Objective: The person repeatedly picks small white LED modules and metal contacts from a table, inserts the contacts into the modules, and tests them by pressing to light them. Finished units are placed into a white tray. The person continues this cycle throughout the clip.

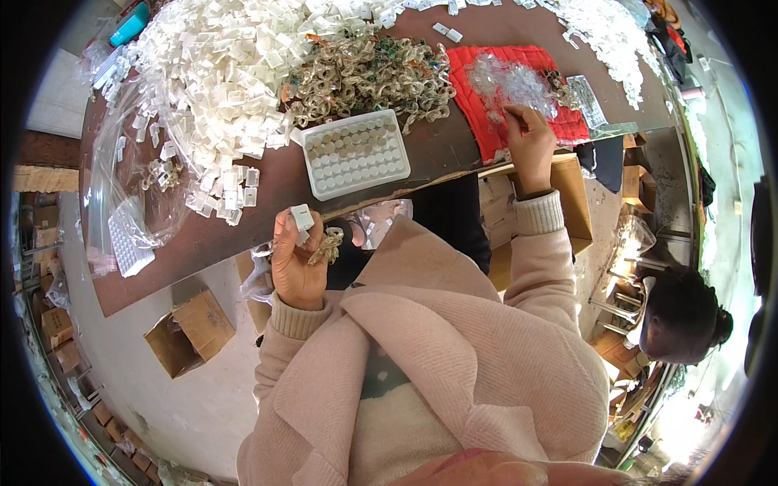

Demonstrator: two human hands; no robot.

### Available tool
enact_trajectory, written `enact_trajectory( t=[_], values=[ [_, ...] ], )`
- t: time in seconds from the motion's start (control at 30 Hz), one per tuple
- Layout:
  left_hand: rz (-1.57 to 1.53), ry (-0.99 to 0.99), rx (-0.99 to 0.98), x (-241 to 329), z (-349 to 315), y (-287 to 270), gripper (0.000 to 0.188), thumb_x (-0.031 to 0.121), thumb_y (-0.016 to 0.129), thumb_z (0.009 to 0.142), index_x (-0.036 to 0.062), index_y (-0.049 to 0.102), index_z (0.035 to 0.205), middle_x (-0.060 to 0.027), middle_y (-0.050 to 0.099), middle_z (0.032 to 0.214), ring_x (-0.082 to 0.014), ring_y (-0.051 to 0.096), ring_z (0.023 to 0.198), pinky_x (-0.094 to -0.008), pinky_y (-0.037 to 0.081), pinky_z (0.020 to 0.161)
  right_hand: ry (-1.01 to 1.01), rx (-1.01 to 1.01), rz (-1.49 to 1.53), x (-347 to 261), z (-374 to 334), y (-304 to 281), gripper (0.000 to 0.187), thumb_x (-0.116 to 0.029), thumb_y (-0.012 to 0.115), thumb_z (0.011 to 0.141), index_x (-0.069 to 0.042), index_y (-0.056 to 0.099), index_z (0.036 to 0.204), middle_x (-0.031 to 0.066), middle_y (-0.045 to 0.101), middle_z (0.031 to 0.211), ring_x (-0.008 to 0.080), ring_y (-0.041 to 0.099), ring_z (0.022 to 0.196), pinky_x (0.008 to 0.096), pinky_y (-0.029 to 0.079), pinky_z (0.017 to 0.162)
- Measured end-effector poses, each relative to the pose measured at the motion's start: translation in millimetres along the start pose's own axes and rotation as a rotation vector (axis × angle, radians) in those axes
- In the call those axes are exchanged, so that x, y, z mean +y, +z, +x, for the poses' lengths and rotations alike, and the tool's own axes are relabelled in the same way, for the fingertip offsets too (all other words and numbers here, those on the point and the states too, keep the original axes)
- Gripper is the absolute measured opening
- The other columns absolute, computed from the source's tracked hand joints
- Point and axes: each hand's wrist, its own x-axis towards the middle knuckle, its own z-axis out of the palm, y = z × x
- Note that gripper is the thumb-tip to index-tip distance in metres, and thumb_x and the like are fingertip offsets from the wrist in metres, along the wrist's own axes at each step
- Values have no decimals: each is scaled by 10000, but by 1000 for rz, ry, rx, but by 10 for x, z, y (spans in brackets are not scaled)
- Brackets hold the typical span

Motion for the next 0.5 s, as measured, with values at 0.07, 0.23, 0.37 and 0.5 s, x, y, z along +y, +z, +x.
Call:
enact_trajectory(
  t=[0.07, 0.23, 0.37, 0.5],
  values=[
    [5, 5, -23, -15, 4, 1, 207, 205, 689, 951, 91, 612, 1107, -49, 655, 939, -106, 467, 671, -228, 405, 604, 80, 6, 114, -25, 35, -27, 106, -28, 702, 872, -47, 735, 970, 130, 702, 841, 231, 687, 708, 326, 540, 656],
    [6, 48, -105, -37, 38, 8, 197, 202, 680, 957, 94, 606, 1105, -55, 652, 937, -108, 459, 664, -231, 406, 604, 192, 19, 208, 11, 91, -36, 81, -37, 726, 878, -24, 732, 958, 66, 723, 815, 102, 659, 685, 247, 520, 641],
    [8, 36, -54, -36, 20, -3, 201, 203, 676, 960, 94, 606, 1114, -55, 643, 930, -108, 445, 662, -229, 396, 593, 297, 9, 338, 51, 88, -6, 126, -32, 712, 896, -17, 724, 1020, 43, 736, 835, 79, 664, 709, 234, 520, 650],
    [-7, 29, -51, -29, 1, -30, 198, 201, 678, 959, 92, 613, 1111, -64, 669, 968, -104, 453, 662, -223, 388, 585, 303, -8, 300, 45, 83, -10, 150, -41, 723, 884, -26, 725, 1034, 51, 742, 819, 92, 685, 713, 242, 526, 649]
  ],
)
